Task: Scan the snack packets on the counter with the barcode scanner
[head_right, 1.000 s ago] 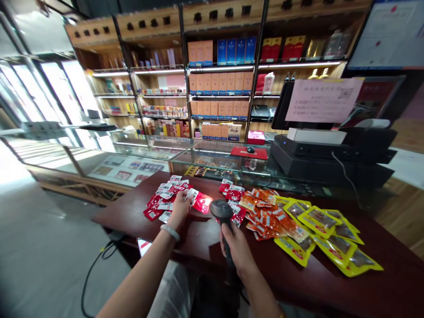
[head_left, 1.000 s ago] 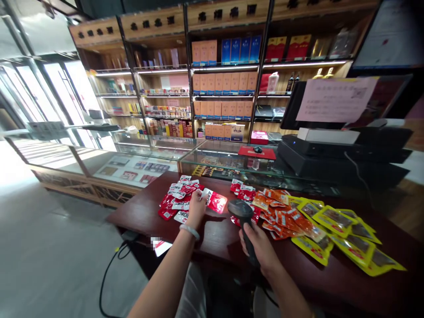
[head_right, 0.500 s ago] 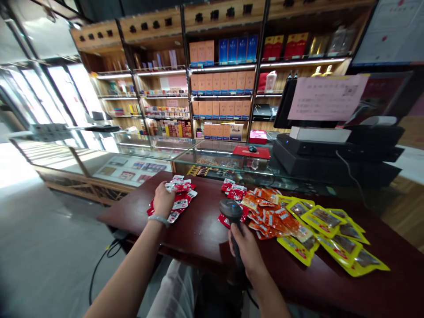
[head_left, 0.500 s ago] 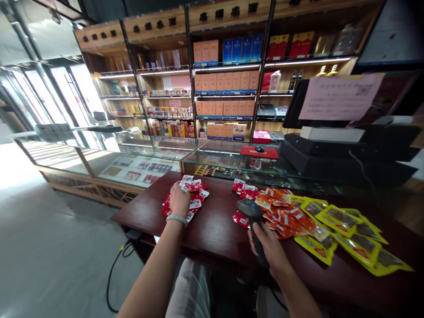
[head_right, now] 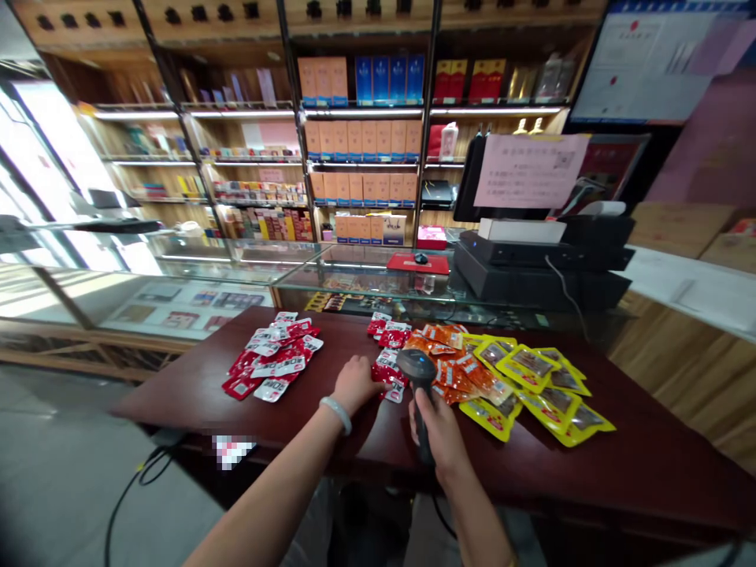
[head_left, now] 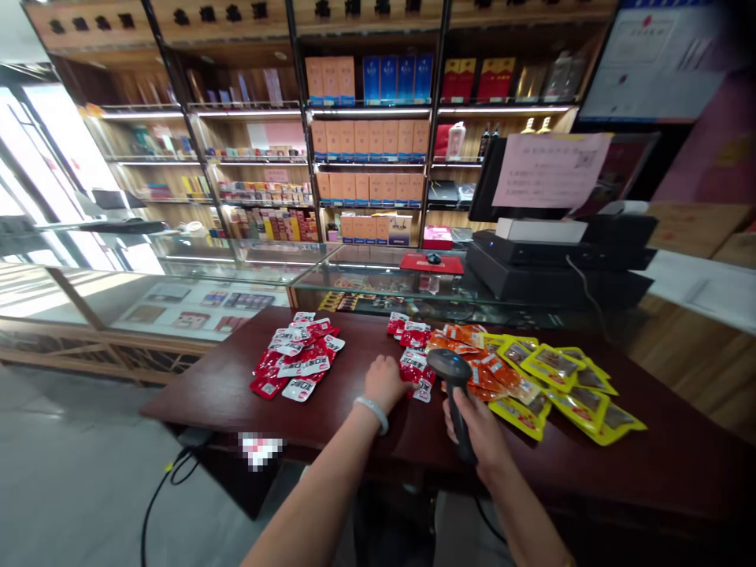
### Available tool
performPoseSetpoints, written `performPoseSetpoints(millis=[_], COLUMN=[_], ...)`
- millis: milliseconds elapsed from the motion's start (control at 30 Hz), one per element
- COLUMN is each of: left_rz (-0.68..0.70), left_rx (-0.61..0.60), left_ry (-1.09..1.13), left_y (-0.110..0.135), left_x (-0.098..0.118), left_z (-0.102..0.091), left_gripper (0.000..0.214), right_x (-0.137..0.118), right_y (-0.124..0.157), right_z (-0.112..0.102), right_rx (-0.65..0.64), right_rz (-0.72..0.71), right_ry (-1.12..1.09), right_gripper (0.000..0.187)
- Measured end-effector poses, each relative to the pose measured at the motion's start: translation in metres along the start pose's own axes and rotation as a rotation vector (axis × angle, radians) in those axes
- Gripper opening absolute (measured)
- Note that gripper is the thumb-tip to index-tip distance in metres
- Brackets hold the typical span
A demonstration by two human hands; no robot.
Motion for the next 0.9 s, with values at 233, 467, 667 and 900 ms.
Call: performPoseSetpoints(millis=[233, 467, 667, 900], left_rz=[-0.081, -0.156, -0.131, -0.333], left_rx=[0.046, 0.284, 0.314, 0.442], left_ry=[0.422, 0.645, 0.539, 0.309], left_y=[-0.022, -0.024, -0.020, -0.021], left_x=[-0.038, -0.078, -0.093, -0.141], left_z=[0.007, -0.010, -0.017, -0.076], left_gripper=[0.023, 0.020, 0.015, 0.039], right_x=[0.000, 0.016, 0.019, 0.027], right_y=[0.008, 0.013, 0.007, 0.001], right_z=[0.002, 0.034, 0.059, 0.067], right_rx=[-0.007, -0.160, -0.251, -0.282], right_rz=[0.015, 0.074, 0.111, 0.069], right_ry=[0.013, 0.126, 0.181, 0.234], right_gripper=[0.046, 0.046, 0.047, 0.043])
Point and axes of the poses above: each hand's wrist, its own y-axis away from the middle knuckle, its own z-axis out of the palm, x = y × z, the point moved 3 cm from there along -y, towards the middle knuckle, and after that the axes turned 1 degree about -x, right-handed, at the moved point
